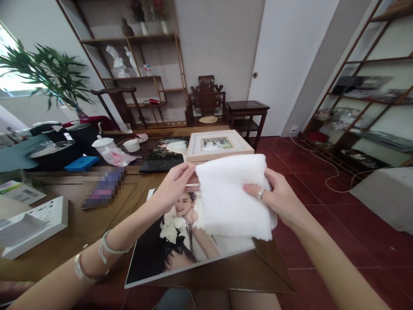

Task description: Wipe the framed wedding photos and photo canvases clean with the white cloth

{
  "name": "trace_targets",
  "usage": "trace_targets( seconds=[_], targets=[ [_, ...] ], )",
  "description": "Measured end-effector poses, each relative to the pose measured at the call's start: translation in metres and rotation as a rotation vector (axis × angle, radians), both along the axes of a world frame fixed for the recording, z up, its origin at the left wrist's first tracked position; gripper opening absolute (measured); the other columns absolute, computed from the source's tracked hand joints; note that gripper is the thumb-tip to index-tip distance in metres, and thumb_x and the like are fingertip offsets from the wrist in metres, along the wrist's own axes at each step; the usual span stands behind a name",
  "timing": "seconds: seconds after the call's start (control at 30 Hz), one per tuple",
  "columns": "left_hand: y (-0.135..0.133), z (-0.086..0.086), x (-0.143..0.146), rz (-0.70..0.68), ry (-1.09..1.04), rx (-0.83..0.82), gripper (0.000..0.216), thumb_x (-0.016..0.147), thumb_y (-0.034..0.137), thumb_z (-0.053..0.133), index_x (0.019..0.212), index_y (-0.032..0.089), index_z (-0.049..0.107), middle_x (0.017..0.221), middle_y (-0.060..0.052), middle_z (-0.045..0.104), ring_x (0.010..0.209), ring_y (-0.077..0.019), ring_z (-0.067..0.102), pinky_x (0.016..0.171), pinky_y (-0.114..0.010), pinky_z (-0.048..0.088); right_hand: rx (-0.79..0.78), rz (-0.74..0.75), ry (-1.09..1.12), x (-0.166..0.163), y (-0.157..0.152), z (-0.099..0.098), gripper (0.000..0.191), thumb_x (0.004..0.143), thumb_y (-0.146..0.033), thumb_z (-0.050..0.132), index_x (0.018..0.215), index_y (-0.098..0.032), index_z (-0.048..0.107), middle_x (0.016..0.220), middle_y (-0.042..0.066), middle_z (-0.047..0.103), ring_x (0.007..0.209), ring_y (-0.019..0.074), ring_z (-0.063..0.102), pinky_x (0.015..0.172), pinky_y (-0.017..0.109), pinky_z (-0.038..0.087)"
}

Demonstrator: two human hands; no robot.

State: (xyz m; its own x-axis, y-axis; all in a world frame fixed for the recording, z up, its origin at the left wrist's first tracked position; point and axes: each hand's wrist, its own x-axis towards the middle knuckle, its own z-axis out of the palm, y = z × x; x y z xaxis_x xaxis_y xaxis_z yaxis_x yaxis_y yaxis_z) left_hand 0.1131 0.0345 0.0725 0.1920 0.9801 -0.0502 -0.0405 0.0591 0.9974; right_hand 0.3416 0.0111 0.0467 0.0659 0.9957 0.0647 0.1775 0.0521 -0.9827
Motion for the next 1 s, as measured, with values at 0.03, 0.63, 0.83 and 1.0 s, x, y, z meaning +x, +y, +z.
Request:
trace_targets(
  seconds=[0.03, 0.63, 0.83, 1.0],
  targets=[
    [-0.003, 0.004, 0.000, 0.001, 0.004, 0.049, 0.018, 0.088, 0.028, 0.047, 0.075, 0.017, 0.051, 0.074, 0.000, 0.061, 0.063, -0.0095, 0.060, 0.059, -0.022, 0.050, -0.001, -0.036, -0.040, -0.002, -0.001, 0.002, 0.041, 0.058, -0.034, 0.078, 0.094, -0.021, 0.064, 0.093, 0.005, 0.070, 0.077, 0.0255, 0.066, 0.059, 0.035, 0.055],
    [-0.006, 0.008, -0.006, -0.150, 0.106, 0.241, 0.050, 0.072, 0.030, 0.071, 0.113, 0.019, 0.044, 0.115, -0.011, 0.054, 0.093, -0.0177, 0.059, 0.072, -0.029, 0.050, 0.082, 0.049, 0.314, -0.027, 0.006, 0.015, 0.044, 0.063, -0.031, 0.078, 0.102, -0.023, 0.060, 0.105, 0.006, 0.069, 0.089, 0.0283, 0.067, 0.071, 0.040, 0.058],
    [-0.008, 0.003, -0.010, -0.109, 0.358, 0.596, 0.039, 0.079, 0.020, 0.060, 0.113, 0.022, 0.042, 0.104, -0.005, 0.052, 0.076, -0.0115, 0.052, 0.067, -0.025, 0.046, 0.029, 0.117, 0.214, -0.029, 0.002, 0.010, 0.067, 0.055, -0.031, 0.082, 0.115, -0.024, 0.051, 0.118, 0.010, 0.063, 0.097, 0.0314, 0.064, 0.072, 0.045, 0.058],
    [-0.017, 0.014, -0.047, 0.020, 0.731, 0.608, 0.038, 0.080, 0.027, 0.058, 0.116, 0.021, 0.047, 0.106, -0.006, 0.052, 0.086, -0.0170, 0.054, 0.080, -0.033, 0.047, 0.491, -0.405, -0.529, -0.001, -0.005, 0.012, 0.027, 0.064, -0.029, 0.072, 0.087, -0.022, 0.060, 0.100, 0.012, 0.068, 0.105, 0.0392, 0.059, 0.082, 0.053, 0.052]
  ],
)
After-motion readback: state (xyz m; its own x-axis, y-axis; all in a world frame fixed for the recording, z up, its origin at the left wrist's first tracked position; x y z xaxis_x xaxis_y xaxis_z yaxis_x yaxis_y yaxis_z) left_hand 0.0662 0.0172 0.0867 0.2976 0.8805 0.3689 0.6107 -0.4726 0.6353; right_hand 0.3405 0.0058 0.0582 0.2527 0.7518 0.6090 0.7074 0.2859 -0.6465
